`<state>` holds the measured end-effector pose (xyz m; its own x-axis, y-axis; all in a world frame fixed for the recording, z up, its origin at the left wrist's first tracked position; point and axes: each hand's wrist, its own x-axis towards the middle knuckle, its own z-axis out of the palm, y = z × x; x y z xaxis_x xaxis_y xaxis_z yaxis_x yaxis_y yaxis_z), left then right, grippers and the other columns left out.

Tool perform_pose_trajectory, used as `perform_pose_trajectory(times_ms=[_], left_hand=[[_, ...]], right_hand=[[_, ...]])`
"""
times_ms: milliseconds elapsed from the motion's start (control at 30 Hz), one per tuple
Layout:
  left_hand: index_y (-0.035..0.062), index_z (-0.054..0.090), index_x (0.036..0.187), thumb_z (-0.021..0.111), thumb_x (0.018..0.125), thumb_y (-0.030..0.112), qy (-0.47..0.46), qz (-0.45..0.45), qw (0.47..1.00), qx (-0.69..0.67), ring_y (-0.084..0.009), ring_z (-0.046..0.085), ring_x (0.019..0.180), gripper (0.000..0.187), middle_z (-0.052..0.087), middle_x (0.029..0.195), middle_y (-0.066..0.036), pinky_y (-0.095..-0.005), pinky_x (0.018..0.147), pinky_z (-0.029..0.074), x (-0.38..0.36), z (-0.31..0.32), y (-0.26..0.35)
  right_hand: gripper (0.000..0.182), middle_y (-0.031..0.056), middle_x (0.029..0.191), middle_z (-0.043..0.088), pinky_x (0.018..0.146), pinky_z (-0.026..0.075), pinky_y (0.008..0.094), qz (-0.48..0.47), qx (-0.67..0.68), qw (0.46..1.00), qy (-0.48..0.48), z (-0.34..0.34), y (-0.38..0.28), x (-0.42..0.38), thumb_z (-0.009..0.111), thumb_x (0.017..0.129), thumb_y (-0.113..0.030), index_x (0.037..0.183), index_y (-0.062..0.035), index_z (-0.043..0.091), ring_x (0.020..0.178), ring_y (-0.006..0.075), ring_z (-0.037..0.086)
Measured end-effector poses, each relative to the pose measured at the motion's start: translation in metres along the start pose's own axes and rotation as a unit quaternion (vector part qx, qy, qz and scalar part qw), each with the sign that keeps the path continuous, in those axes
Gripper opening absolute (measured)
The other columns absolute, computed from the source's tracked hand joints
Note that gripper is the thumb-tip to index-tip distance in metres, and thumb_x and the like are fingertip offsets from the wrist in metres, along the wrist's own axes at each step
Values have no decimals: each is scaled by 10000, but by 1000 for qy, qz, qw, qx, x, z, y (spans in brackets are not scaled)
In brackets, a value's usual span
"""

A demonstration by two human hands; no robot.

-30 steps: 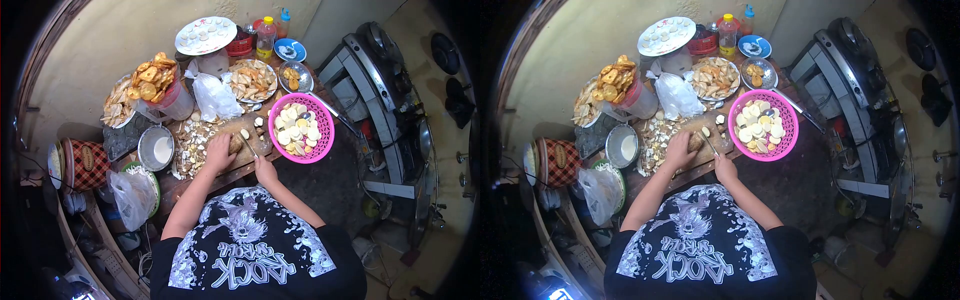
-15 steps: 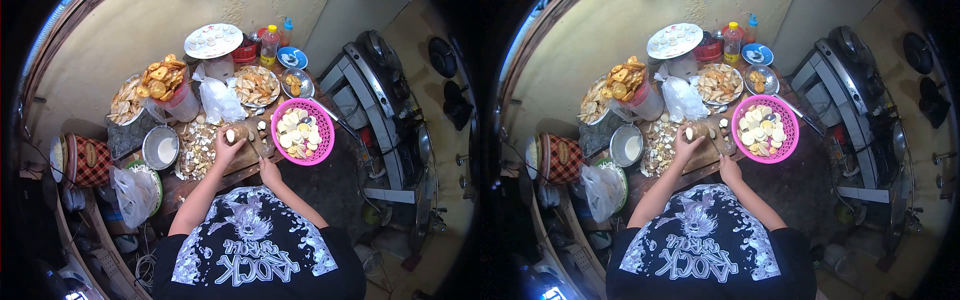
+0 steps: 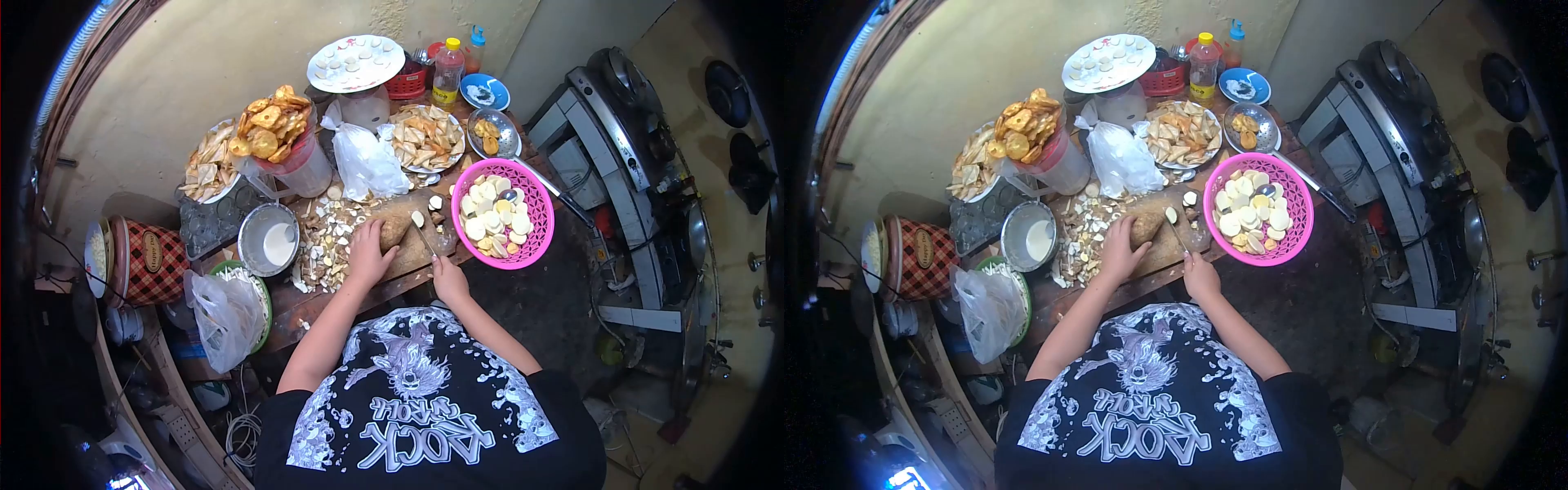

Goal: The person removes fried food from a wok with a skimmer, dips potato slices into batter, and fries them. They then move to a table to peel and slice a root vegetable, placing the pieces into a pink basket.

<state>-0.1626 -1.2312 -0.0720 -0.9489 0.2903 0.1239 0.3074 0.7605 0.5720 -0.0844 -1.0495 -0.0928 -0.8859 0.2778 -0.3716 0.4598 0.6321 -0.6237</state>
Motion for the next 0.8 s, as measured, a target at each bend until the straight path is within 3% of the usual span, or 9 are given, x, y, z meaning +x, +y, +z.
perform_pose_trajectory(times_ms=[633, 800], left_hand=[[16, 393, 1261, 619, 795, 213, -25, 21, 999, 33, -412, 426, 1089, 554, 404, 1249, -217, -445, 937, 367, 13, 22, -6], [20, 356, 1278, 586, 824, 217, -56, -31, 998, 22, -407, 398, 1125, 546, 368, 1283, -216, -443, 956, 352, 12, 21, 2]], right_hand=[[320, 308, 773, 563, 695, 422, 510, -60, 39, 997, -32, -23, -23, -11, 385, 918, -258, 856, 32, 506, 784, 462, 550], [337, 300, 769, 576, 707, 421, 520, -66, 9, 997, -45, -35, -35, -9, 370, 927, -255, 857, 40, 517, 778, 460, 556]])
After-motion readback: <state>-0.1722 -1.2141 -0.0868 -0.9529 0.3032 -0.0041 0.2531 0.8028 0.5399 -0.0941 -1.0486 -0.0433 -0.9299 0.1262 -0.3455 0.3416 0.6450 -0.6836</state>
